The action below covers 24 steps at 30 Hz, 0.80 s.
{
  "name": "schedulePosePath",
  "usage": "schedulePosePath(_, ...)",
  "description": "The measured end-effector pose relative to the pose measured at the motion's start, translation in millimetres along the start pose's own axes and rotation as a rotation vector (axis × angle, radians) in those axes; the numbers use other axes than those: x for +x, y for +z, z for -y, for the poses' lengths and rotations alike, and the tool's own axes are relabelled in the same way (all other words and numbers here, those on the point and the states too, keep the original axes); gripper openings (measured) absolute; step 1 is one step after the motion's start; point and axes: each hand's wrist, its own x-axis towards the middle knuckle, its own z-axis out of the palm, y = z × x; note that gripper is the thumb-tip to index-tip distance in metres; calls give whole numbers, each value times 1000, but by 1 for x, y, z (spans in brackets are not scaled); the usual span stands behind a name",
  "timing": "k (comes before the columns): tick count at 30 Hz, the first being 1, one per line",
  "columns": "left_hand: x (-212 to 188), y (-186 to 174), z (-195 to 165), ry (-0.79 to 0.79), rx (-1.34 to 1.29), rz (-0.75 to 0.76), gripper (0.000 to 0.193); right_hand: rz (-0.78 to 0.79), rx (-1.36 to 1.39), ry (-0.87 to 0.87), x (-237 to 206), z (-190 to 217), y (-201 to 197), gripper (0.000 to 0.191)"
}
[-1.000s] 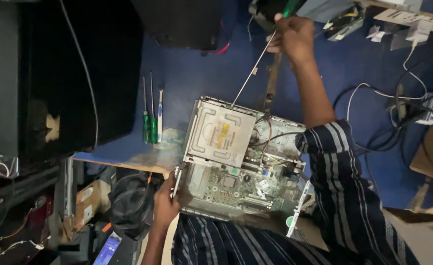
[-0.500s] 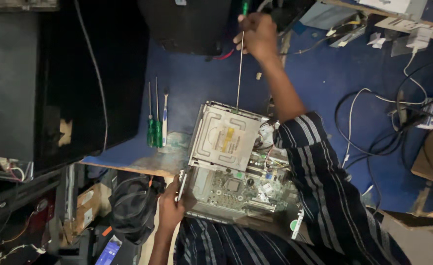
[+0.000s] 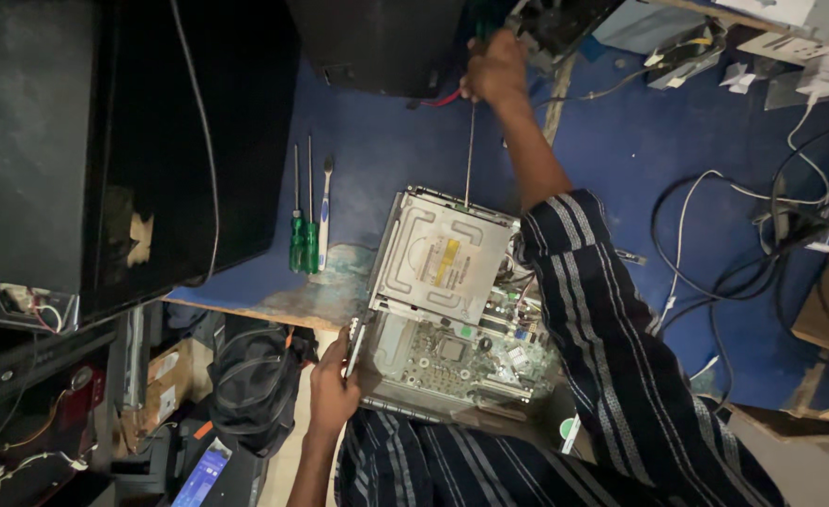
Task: The person installs an optical drive into a desktop computer case. They align the drive in the front bay, connect internal cables, and secure the drive with screws using a screwdriver.
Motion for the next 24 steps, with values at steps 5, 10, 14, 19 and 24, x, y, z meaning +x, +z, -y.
schedulePosePath(5, -2, 0, 1, -23, -12, 0, 67, -22, -62, 51, 0, 0, 0, 17)
schedulePosePath(10, -5, 1, 7, 22, 27, -5, 71, 118, -596, -74, -2, 2, -6, 30)
schedulePosePath(14, -7, 2, 7, 23, 40, -7, 74, 28, -584, -74, -11, 8, -11, 42)
schedulePosePath(19, -8, -7, -9, -131, 1, 43, 74, -70, -21, -15, -23, 24, -15, 21)
schedulePosePath(24, -5, 4, -64, 168, 152, -142, 95, 59, 122, 61, -33, 26, -28, 16)
